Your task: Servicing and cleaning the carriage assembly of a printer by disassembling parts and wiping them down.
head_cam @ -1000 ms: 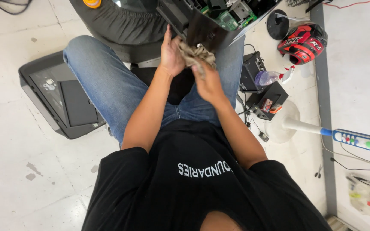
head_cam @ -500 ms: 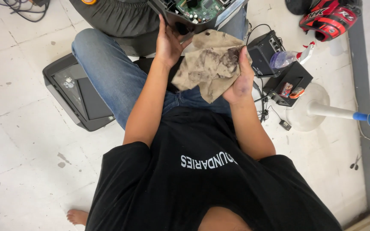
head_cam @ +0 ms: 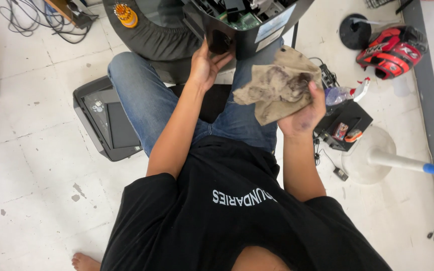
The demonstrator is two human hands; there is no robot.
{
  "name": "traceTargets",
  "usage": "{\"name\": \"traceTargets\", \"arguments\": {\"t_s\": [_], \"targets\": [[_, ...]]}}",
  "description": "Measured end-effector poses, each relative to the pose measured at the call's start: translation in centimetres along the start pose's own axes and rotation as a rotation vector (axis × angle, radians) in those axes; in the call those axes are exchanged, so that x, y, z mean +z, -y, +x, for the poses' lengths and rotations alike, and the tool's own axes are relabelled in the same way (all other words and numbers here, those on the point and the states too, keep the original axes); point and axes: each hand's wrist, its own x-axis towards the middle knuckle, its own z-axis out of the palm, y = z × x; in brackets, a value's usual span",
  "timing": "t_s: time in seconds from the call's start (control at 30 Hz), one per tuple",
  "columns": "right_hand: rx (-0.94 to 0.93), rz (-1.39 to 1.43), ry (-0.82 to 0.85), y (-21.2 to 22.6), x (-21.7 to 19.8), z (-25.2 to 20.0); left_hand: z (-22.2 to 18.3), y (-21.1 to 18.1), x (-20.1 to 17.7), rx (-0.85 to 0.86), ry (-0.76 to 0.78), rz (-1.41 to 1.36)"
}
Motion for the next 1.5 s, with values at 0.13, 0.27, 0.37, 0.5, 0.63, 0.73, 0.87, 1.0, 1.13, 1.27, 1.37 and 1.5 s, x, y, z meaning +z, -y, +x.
{"name": "traceTargets", "arguments": {"t_s": [0.13, 0.27, 0.37, 0.5, 0.63, 0.73, 0.87, 1.0, 1.13, 1.27, 1.37, 1.5], "targets": [[-0.024, -0.022, -0.026, 1.2, -1.0, 0.1, -0.5, -0.5, 0.7, -0.029, -0.007, 0.046], [-0.047, -0.173, 0.126, 2.2, -2.4, -0.1, -0.3, -0.4, 0.7, -0.036, -0.020, 0.072], [-0.113, -0.295, 0.067, 1.8, -5.1, 0.1, -0.6, -0.6, 1.4, -0.042, -0.009, 0.078], [-0.100, -0.323, 0.022, 0.6, -5.2, 0.7, 0.6, 0.3, 0.2, -0.021, -0.033, 0.081], [-0.011, -0.377, -0.102, -0.1, -2.8, 0.8, 0.2, -0.6, 0.1, -0.016, -0.093, 0.075], [-0.011, -0.351, -0.117, -1.0, -2.8, 0.9, -1.7, -1.4, 1.1, -0.017, -0.083, 0.072], [-0.070, -0.254, -0.150, -2.1, -3.4, 1.7, -3.5, -1.2, 0.2, 0.012, -0.038, 0.179], [-0.017, -0.300, -0.042, -2.3, -5.8, 2.1, -8.5, -0.1, -2.8, 0.132, -0.068, 0.438], [0.216, -0.154, 0.006, -2.4, 0.8, 0.9, -15.5, -2.0, 0.1, 0.661, 0.147, 0.902], [0.186, -0.318, 0.271, -4.2, -0.5, -0.4, -18.3, -4.3, 3.7, 0.890, 0.393, 1.479], [0.237, -0.485, 0.315, -2.6, 0.8, -1.1, -18.0, -5.5, 3.5, 1.145, 0.396, 1.622], [0.222, -0.583, 0.393, -2.6, -0.9, -0.4, -18.3, -7.6, 4.1, 1.084, 0.410, 1.485]]}}
